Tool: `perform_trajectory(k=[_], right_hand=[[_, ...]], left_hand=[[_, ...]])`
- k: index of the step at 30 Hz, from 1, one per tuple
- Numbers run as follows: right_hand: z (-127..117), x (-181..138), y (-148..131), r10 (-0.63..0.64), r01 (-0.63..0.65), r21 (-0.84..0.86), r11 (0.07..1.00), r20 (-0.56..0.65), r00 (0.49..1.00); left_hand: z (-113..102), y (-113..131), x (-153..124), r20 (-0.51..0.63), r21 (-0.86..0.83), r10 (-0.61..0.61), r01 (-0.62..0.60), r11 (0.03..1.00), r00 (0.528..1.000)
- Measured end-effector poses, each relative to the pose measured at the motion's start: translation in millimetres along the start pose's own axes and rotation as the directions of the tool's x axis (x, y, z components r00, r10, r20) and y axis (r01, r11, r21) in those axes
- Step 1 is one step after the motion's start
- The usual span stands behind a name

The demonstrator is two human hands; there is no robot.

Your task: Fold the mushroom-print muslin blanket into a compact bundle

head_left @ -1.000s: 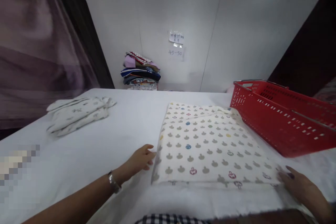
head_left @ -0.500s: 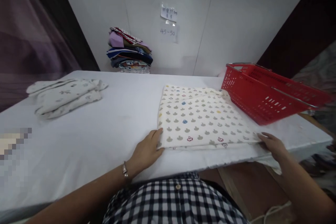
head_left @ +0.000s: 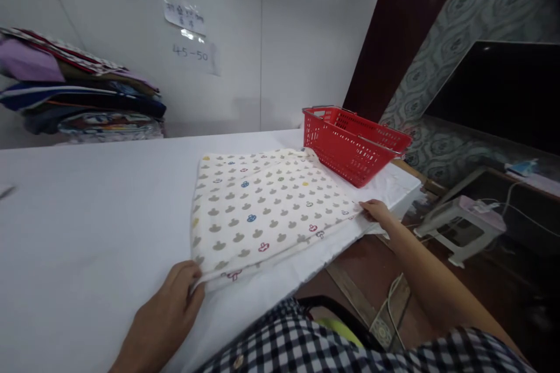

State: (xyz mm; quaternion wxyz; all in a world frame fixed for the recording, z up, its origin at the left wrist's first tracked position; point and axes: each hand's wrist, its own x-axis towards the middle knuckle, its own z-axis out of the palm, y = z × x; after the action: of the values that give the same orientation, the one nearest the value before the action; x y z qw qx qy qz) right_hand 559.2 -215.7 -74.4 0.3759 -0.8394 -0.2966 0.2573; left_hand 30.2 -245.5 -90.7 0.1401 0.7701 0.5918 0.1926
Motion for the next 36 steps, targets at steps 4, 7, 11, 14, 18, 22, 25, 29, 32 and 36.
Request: perform_trajectory(k=[4, 7, 11, 14, 18, 22, 25, 29, 32, 36], right_hand=[[1.0, 4.5, -12.2, -0.088, 0.087, -0.036, 0.996, -0.024, 0.996], [0.6, 8.4, -21.9, -0.197, 0.196, -0.045, 0.980, -0.034, 0.980], [3.1, 14.2, -18.6, -0.220, 0.218, -0.171, 0.961, 0.004, 0.975], [6.1, 18.8, -9.2, -0.209, 0.202, -0.323, 0.925, 0.012, 0.978], [9.5, 23.9, -3.2, -0.258, 0.214, -0.499, 0.840, -0.020, 0.966], [11.9, 25.6, -1.2, -0.257, 0.191, -0.609, 0.770, -0.022, 0.966], [11.7, 25.1, 0.5, -0.240, 0.183, -0.649, 0.738, 0.002, 0.971], [10.1, 22.7, -2.3, -0.201, 0.178, -0.648, 0.740, 0.040, 0.979], [9.0, 19.6, -7.2, -0.165, 0.168, -0.614, 0.771, 0.062, 0.984], [6.8, 13.7, -10.0, -0.123, 0.136, -0.455, 0.880, 0.056, 0.991]], left_hand=[[0.4, -2.7, 3.3, 0.098, 0.071, -0.031, 0.024, 0.997, 0.995], [1.5, -10.2, 4.7, 0.115, 0.060, -0.075, 0.069, 0.996, 0.991], [6.4, -18.1, 1.8, 0.108, 0.019, -0.068, 0.066, 0.998, 0.992], [10.5, -18.3, -1.7, 0.129, 0.003, -0.041, 0.041, 0.999, 0.991], [12.1, -13.0, -4.3, 0.173, 0.018, -0.048, 0.046, 0.999, 0.984], [10.3, -8.2, -5.9, 0.192, 0.080, -0.112, 0.098, 0.992, 0.975], [8.0, -5.9, -6.5, 0.221, 0.118, -0.162, 0.138, 0.983, 0.962], [2.8, 0.5, -5.6, 0.295, 0.152, -0.213, 0.174, 0.973, 0.931], [-2.5, 6.6, -4.8, 0.296, 0.129, -0.217, 0.186, 0.974, 0.930], [-8.1, 11.1, -7.5, 0.252, -0.032, -0.219, 0.235, 0.972, 0.942]])
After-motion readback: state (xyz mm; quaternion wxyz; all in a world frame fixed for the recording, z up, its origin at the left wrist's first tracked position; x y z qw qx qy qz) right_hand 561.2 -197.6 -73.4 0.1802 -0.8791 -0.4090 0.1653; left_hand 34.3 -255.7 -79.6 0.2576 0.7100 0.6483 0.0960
